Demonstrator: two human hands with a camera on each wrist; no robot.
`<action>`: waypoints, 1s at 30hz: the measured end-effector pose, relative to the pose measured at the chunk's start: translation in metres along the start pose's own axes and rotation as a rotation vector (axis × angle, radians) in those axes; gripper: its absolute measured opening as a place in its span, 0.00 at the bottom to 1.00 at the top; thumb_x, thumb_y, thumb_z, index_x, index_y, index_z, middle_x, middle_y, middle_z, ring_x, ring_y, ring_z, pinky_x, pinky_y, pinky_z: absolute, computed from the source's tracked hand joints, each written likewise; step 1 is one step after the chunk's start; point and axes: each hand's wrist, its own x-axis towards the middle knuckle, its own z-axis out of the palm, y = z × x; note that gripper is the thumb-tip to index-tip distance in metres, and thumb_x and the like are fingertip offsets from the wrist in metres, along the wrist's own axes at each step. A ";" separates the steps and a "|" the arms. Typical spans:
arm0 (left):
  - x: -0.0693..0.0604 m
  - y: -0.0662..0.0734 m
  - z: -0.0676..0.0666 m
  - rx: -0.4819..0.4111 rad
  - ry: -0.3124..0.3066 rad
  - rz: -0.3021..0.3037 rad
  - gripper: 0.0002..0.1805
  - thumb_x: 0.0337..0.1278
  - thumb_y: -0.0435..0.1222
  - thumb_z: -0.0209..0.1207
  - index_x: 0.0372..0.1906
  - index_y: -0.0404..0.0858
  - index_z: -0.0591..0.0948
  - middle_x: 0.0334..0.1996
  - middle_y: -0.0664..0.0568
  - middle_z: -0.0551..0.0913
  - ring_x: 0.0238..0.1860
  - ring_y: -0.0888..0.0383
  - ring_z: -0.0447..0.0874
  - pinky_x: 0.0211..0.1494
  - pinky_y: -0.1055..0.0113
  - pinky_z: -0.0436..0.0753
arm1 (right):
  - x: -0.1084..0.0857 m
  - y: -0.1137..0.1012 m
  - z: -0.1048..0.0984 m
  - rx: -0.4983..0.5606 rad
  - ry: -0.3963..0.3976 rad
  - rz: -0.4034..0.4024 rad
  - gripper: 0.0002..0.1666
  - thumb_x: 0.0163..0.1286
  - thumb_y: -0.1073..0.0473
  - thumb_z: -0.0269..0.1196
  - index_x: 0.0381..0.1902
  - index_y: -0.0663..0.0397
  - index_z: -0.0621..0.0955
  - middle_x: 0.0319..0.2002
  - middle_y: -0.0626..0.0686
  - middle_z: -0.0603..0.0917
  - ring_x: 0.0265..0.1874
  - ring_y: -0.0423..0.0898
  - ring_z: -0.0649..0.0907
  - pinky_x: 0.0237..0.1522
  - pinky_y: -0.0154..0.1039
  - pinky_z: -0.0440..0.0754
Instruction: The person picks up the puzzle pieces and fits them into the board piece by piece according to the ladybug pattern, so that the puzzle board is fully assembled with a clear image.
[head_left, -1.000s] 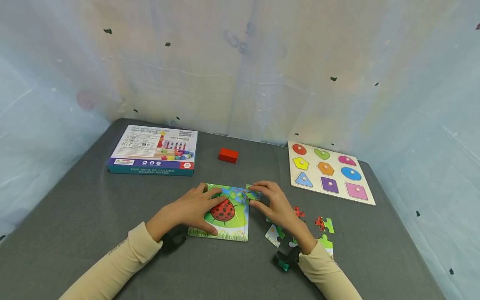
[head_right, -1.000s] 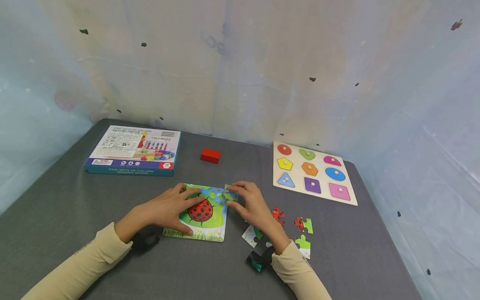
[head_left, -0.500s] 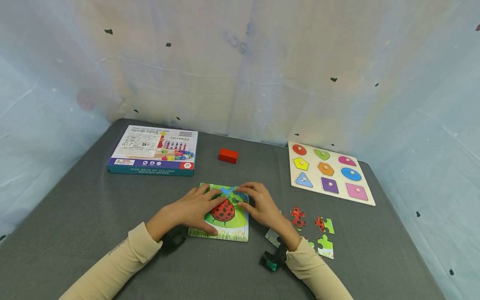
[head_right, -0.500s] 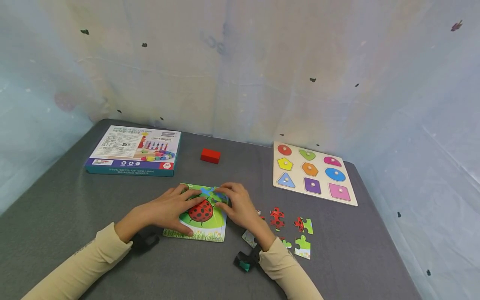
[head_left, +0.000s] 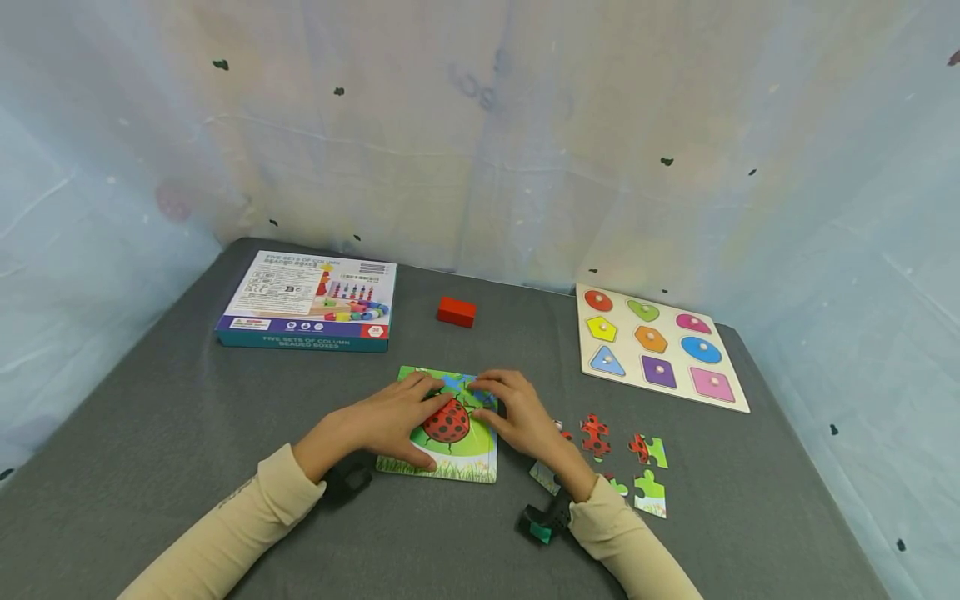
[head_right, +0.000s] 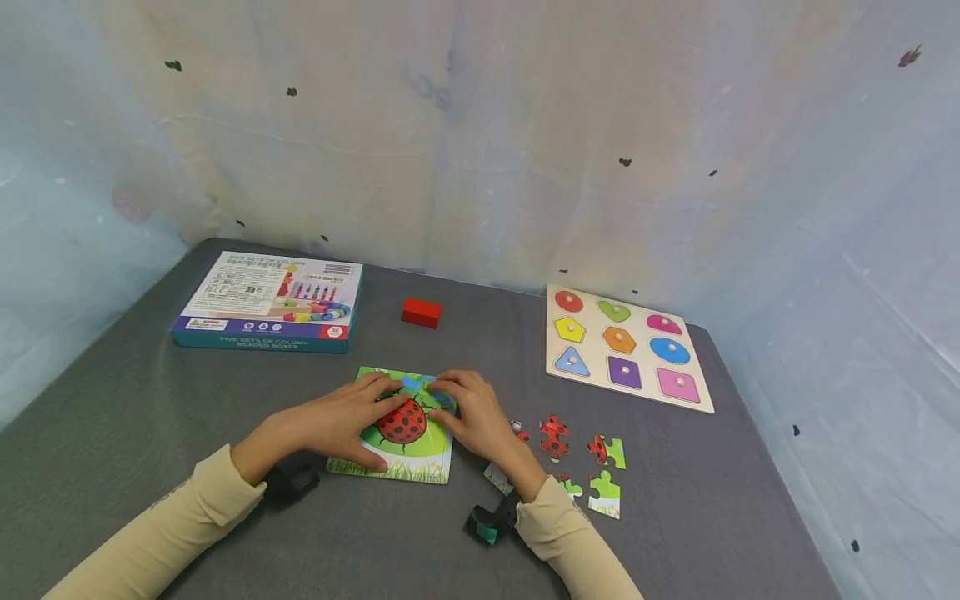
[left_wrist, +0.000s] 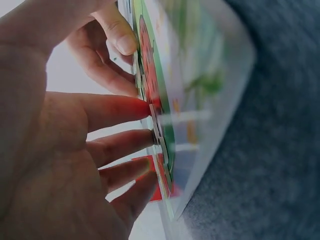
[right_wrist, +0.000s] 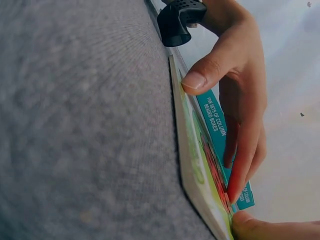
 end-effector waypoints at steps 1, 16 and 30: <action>0.000 0.000 0.000 -0.015 -0.005 -0.002 0.51 0.43 0.59 0.65 0.69 0.36 0.62 0.66 0.41 0.59 0.66 0.46 0.55 0.63 0.50 0.65 | 0.000 0.000 0.001 0.001 -0.001 0.001 0.22 0.57 0.58 0.69 0.50 0.58 0.81 0.50 0.57 0.78 0.50 0.51 0.75 0.49 0.48 0.72; 0.001 0.000 0.000 -0.138 -0.017 -0.018 0.52 0.45 0.55 0.66 0.71 0.35 0.58 0.69 0.40 0.53 0.69 0.45 0.51 0.62 0.49 0.66 | -0.001 0.003 0.000 0.005 0.020 0.013 0.18 0.57 0.57 0.68 0.45 0.57 0.83 0.52 0.59 0.80 0.52 0.54 0.74 0.54 0.51 0.70; 0.002 -0.002 0.003 -0.043 -0.034 0.022 0.52 0.44 0.64 0.60 0.72 0.44 0.58 0.71 0.42 0.52 0.70 0.41 0.48 0.63 0.43 0.63 | -0.001 0.001 -0.002 0.005 -0.005 0.023 0.17 0.58 0.57 0.68 0.45 0.56 0.85 0.52 0.58 0.80 0.54 0.57 0.73 0.55 0.55 0.69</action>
